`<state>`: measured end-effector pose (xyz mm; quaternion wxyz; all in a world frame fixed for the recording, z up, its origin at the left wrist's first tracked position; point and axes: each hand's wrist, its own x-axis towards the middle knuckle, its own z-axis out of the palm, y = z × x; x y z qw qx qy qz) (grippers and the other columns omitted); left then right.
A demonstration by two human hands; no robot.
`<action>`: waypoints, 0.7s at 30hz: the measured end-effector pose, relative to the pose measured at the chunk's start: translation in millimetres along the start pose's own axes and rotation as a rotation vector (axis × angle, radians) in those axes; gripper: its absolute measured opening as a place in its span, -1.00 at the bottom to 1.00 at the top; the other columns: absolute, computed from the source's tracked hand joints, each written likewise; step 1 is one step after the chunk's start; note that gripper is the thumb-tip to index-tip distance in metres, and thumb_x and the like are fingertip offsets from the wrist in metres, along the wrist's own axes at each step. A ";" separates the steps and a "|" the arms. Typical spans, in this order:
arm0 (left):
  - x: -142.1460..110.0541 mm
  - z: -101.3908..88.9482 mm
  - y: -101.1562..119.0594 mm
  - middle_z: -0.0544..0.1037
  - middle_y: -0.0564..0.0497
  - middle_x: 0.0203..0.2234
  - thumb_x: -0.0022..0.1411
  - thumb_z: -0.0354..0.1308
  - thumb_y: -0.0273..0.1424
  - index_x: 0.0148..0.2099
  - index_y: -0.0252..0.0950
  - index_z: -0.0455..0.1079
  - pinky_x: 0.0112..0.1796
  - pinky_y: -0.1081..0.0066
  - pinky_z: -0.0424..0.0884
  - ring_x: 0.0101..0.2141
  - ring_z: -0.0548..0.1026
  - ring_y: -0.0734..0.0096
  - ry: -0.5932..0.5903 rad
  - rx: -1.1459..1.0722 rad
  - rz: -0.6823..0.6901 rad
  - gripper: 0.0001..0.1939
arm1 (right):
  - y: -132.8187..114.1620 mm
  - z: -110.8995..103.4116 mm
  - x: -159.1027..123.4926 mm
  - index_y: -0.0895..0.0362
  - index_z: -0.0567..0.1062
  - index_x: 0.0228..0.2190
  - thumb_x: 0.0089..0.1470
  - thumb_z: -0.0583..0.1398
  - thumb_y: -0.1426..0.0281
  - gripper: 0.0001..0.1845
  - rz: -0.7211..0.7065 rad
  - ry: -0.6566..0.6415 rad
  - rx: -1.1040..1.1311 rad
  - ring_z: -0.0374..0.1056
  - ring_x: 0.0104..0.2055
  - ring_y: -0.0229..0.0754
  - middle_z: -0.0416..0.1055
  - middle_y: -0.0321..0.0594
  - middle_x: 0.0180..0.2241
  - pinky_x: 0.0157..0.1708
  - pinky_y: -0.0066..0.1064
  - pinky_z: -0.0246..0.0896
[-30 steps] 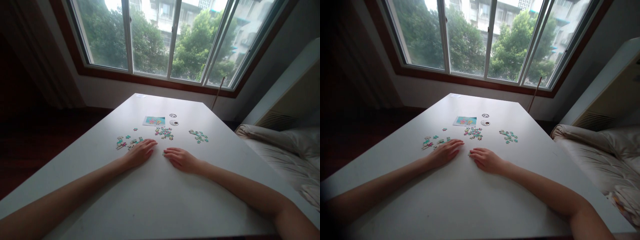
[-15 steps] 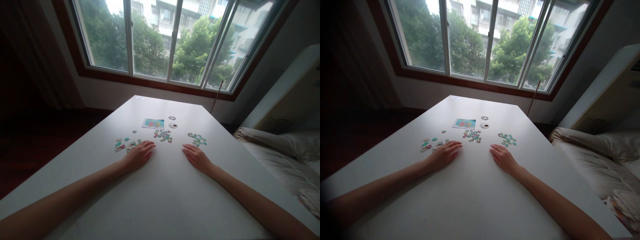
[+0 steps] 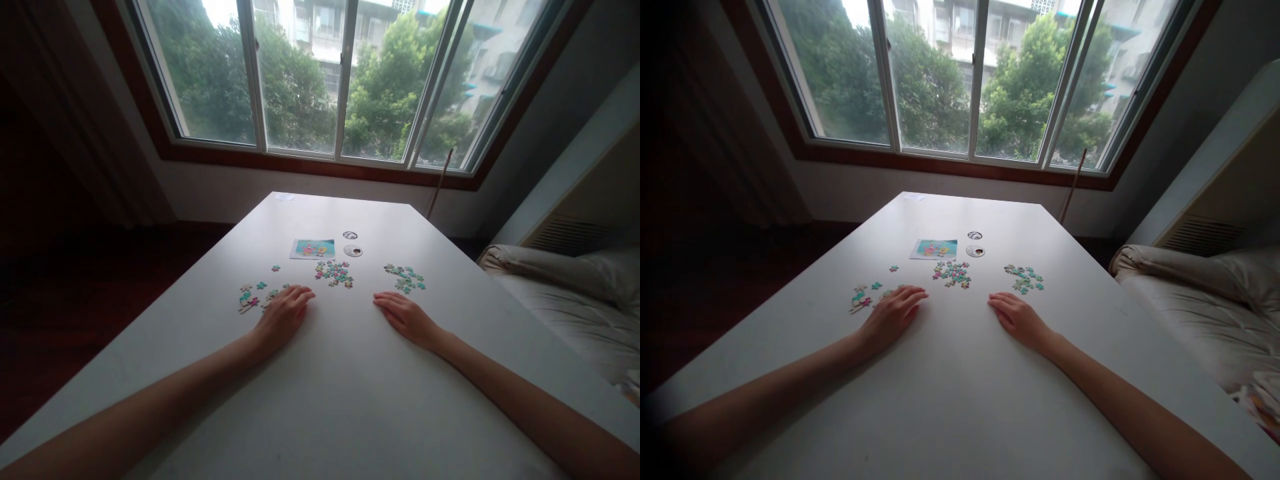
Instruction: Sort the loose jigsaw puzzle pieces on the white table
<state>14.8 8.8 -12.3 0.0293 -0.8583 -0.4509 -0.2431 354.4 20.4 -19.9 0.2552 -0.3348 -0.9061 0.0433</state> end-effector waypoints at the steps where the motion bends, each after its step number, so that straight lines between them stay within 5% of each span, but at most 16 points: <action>1: 0.3 0.2 -0.6 0.48 -0.12 -0.04 0.21 -0.02 -0.56 -0.01 -0.30 0.38 0.00 0.15 0.39 -0.02 0.42 0.18 0.003 0.012 -0.036 -0.68 | -0.5 -0.5 0.1 0.07 0.39 0.00 0.24 0.00 0.47 -0.66 0.002 -0.003 0.001 0.29 0.10 -0.06 0.40 -0.08 0.01 0.10 -0.05 0.26; 7: 1.0 2.3 -8.0 0.51 -0.10 -0.13 0.23 -0.05 -0.52 -0.05 -0.28 0.37 -0.12 0.23 0.46 -0.13 0.46 0.20 0.029 0.071 -0.177 -0.72 | -3.9 -3.4 0.5 0.11 0.39 -0.01 0.24 -0.01 0.47 -0.67 0.005 -0.015 -0.002 0.28 0.10 -0.06 0.40 -0.06 0.02 0.10 -0.05 0.26; 21: 1.9 9.8 -15.5 0.47 -0.10 -0.13 0.17 -0.08 -0.63 -0.12 -0.31 0.39 -0.08 0.25 0.44 -0.13 0.47 0.27 0.093 -0.109 -0.095 -0.69 | -1.4 -2.1 0.1 0.08 0.39 0.00 0.25 -0.01 0.46 -0.66 -0.025 0.007 0.005 0.29 0.09 -0.05 0.40 -0.07 0.01 0.09 -0.05 0.28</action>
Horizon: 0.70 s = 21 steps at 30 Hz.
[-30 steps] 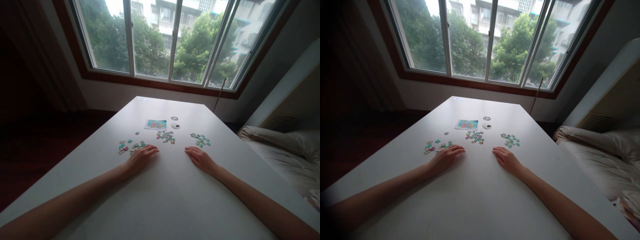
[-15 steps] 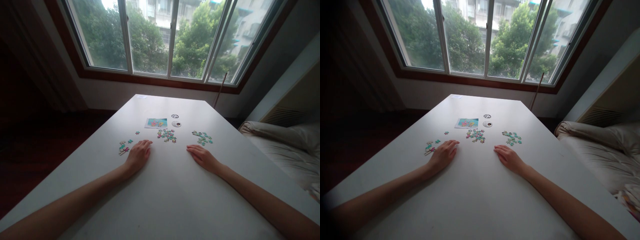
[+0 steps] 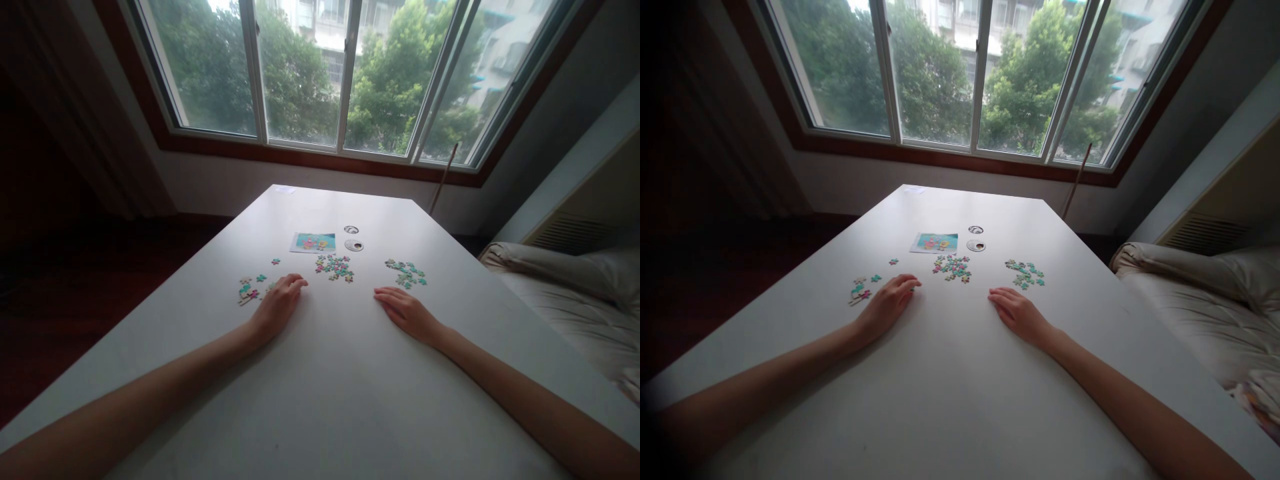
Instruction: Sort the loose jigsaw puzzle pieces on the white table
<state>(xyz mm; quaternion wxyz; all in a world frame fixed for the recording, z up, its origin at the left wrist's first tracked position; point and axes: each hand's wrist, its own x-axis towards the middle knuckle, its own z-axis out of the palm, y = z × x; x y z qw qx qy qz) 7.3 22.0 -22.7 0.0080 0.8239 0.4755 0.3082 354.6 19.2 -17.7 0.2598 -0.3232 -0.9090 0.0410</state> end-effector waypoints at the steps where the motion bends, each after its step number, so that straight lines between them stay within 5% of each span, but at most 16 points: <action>1: 0.1 -0.1 0.3 0.47 -0.10 -0.13 0.18 -0.08 -0.63 -0.11 -0.31 0.39 -0.09 0.25 0.45 -0.14 0.48 0.28 -0.007 -0.003 -0.005 -0.69 | 0.3 0.1 -0.2 0.08 0.39 0.00 0.25 -0.01 0.46 -0.66 0.001 -0.001 0.000 0.29 0.09 -0.05 0.40 -0.08 0.01 0.09 -0.05 0.27; 12: 2.0 -3.3 4.9 0.49 -0.07 -0.15 0.20 -0.09 -0.66 -0.10 -0.32 0.39 -0.12 0.32 0.45 -0.20 0.52 0.33 -0.073 0.030 0.019 -0.67 | 5.7 0.7 0.9 0.08 0.39 -0.01 0.24 0.00 0.46 -0.67 -0.012 -0.002 0.009 0.29 0.09 -0.04 0.40 -0.08 0.01 0.09 -0.04 0.26; 17: 1.9 -7.8 11.0 0.46 -0.08 -0.07 0.25 0.01 -0.51 -0.02 -0.30 0.35 -0.24 0.29 0.49 -0.20 0.52 0.22 -0.052 0.198 -0.127 -0.74 | 6.7 0.8 1.0 0.08 0.39 0.00 0.24 0.00 0.45 -0.67 -0.014 -0.005 0.004 0.29 0.09 -0.04 0.40 -0.07 0.01 0.10 -0.03 0.26; 21: 1.3 -8.1 12.4 0.48 -0.04 -0.08 0.25 -0.01 -0.53 0.00 -0.26 0.33 -0.25 0.32 0.48 -0.21 0.54 0.25 -0.084 0.242 -0.117 -0.72 | 7.2 1.9 1.0 0.08 0.39 -0.01 0.24 0.00 0.45 -0.67 -0.008 -0.004 -0.001 0.29 0.08 -0.04 0.40 -0.07 0.01 0.09 -0.03 0.26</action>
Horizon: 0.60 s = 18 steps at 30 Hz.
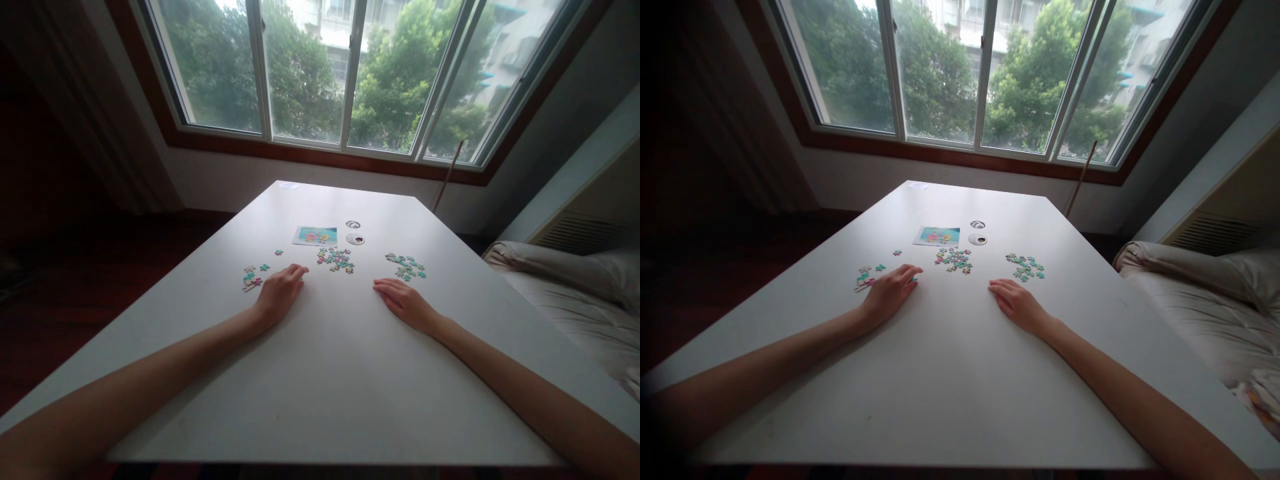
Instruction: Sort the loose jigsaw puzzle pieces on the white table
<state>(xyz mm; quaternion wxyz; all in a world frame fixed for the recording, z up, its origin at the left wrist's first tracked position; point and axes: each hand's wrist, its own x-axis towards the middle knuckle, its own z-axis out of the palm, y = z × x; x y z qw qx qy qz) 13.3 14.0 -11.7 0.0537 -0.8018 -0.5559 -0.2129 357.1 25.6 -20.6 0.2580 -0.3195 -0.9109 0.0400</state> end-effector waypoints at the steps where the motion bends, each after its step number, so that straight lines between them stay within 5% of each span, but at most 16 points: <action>1: -0.1 0.1 0.0 0.49 -0.03 -0.09 0.25 -0.01 -0.54 0.00 -0.25 0.33 -0.25 0.34 0.47 -0.21 0.54 0.26 -0.005 0.001 0.006 -0.71 | -0.2 0.1 0.1 0.08 0.40 -0.01 0.24 0.00 0.46 -0.67 -0.001 0.001 0.001 0.29 0.08 -0.04 0.40 -0.07 0.01 0.09 -0.03 0.26; 12: 0.7 1.6 -1.0 0.45 -0.09 -0.04 0.28 -0.06 -0.45 0.05 -0.27 0.28 -0.17 0.27 0.47 -0.14 0.50 0.22 -0.034 -0.006 0.027 -0.70 | -0.2 0.7 -0.3 0.09 0.39 0.00 0.24 -0.01 0.46 -0.66 0.008 -0.007 0.003 0.28 0.10 -0.05 0.39 -0.08 0.02 0.11 -0.05 0.24; 18: 1.6 3.8 -3.7 0.48 -0.06 -0.05 0.31 -0.10 -0.44 0.06 -0.24 0.26 -0.08 0.28 0.44 -0.11 0.51 0.28 -0.068 -0.147 0.174 -0.70 | -2.8 -0.5 0.3 0.07 0.39 0.00 0.25 -0.01 0.44 -0.67 0.000 0.007 0.011 0.29 0.08 -0.05 0.40 -0.08 0.02 0.09 -0.06 0.27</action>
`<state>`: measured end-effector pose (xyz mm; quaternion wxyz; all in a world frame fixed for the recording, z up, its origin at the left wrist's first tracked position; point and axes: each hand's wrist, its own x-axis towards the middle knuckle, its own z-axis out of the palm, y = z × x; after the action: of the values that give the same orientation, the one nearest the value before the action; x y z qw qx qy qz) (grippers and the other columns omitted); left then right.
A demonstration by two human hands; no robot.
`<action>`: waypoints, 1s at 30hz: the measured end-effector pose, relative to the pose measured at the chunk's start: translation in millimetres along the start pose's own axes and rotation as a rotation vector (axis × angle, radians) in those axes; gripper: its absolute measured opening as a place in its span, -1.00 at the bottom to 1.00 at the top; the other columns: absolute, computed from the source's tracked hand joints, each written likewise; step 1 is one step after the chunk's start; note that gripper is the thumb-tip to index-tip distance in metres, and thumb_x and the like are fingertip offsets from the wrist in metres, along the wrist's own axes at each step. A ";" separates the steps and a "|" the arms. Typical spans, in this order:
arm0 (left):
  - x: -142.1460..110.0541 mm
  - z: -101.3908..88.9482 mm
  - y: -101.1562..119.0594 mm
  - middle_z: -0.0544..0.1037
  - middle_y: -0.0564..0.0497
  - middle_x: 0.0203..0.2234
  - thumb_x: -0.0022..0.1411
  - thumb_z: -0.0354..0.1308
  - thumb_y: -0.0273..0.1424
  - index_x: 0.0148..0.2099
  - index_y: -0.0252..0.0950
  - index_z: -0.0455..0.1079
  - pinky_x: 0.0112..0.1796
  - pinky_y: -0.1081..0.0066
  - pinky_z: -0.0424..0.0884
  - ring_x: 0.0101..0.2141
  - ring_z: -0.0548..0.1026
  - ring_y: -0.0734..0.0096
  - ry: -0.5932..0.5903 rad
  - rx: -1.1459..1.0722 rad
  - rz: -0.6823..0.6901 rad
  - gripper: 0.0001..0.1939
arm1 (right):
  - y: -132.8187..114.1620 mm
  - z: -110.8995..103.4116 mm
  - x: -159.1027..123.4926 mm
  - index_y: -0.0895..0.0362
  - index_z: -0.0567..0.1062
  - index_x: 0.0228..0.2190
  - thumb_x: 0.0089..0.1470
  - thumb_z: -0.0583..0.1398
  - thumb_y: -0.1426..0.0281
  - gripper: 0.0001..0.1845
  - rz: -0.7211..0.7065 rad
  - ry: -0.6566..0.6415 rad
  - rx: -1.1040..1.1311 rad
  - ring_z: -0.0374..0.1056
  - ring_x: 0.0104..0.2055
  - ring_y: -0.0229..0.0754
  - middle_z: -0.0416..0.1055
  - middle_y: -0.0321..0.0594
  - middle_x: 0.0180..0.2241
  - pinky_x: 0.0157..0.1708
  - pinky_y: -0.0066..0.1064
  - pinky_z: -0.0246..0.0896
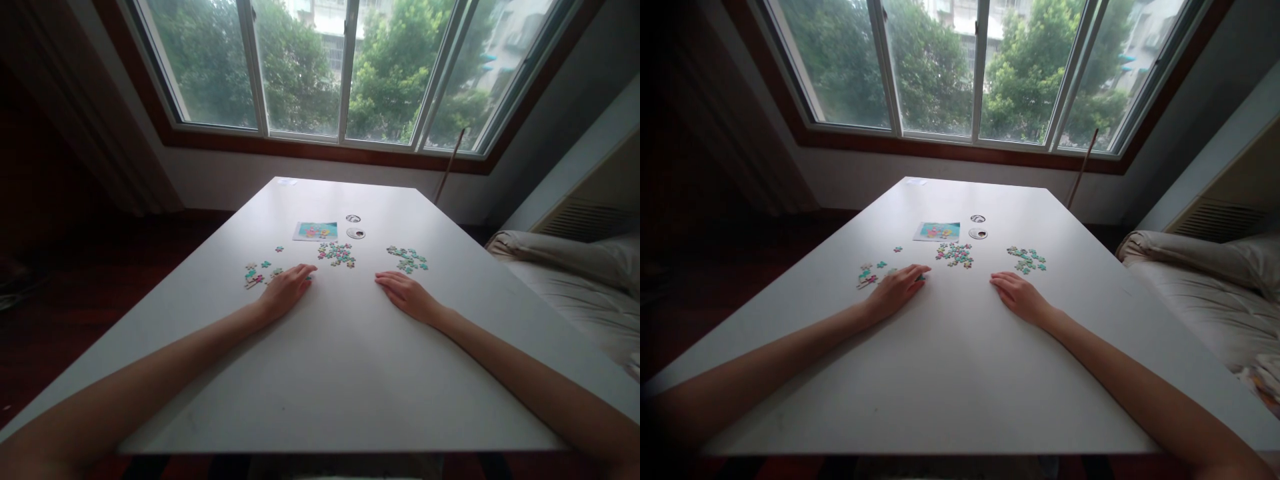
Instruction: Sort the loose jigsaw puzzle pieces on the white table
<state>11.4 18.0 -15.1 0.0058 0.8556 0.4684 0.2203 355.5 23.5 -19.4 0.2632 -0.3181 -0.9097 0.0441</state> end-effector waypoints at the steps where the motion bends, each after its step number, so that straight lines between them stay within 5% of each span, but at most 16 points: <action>1: 0.0 -0.1 -0.2 0.47 -0.06 -0.04 0.32 -0.10 -0.44 0.08 -0.24 0.26 -0.08 0.29 0.45 -0.12 0.51 0.30 -0.003 -0.022 0.026 -0.69 | -0.2 -0.1 0.1 0.07 0.39 0.00 0.25 -0.01 0.44 -0.67 0.000 -0.002 0.000 0.29 0.09 -0.05 0.40 -0.08 0.01 0.09 -0.05 0.27; 5: -0.1 -1.7 0.1 0.42 -0.07 0.03 0.31 -0.05 -0.39 0.10 -0.23 0.23 -0.04 0.28 0.42 -0.04 0.46 0.29 0.034 -0.026 0.089 -0.68 | -0.3 0.0 0.4 0.06 0.39 0.00 0.25 -0.01 0.44 -0.67 -0.004 -0.001 0.005 0.30 0.09 -0.05 0.40 -0.09 0.01 0.09 -0.06 0.27; 11: 0.5 -2.4 -1.1 0.48 -0.15 -0.08 0.27 0.06 -0.32 0.05 -0.31 0.29 -0.07 0.16 0.42 -0.07 0.45 0.16 0.032 0.032 -0.062 -0.67 | -0.2 -0.4 0.6 0.08 0.40 -0.01 0.24 0.00 0.44 -0.67 -0.006 0.005 -0.002 0.30 0.07 -0.05 0.40 -0.08 0.00 0.08 -0.06 0.28; 30: 0.3 -0.8 -2.0 0.38 -0.10 -0.07 0.29 0.03 -0.38 0.04 -0.24 0.27 -0.12 0.24 0.44 -0.10 0.41 0.24 0.085 0.006 0.052 -0.73 | -0.7 -1.1 0.6 0.07 0.40 -0.01 0.24 0.00 0.44 -0.67 -0.003 0.006 -0.001 0.30 0.07 -0.05 0.40 -0.09 0.00 0.08 -0.05 0.27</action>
<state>9.6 19.1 -14.7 -0.0223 0.8572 0.4466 0.2554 355.3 23.2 -18.1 0.2660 -0.3171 -0.9093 0.0424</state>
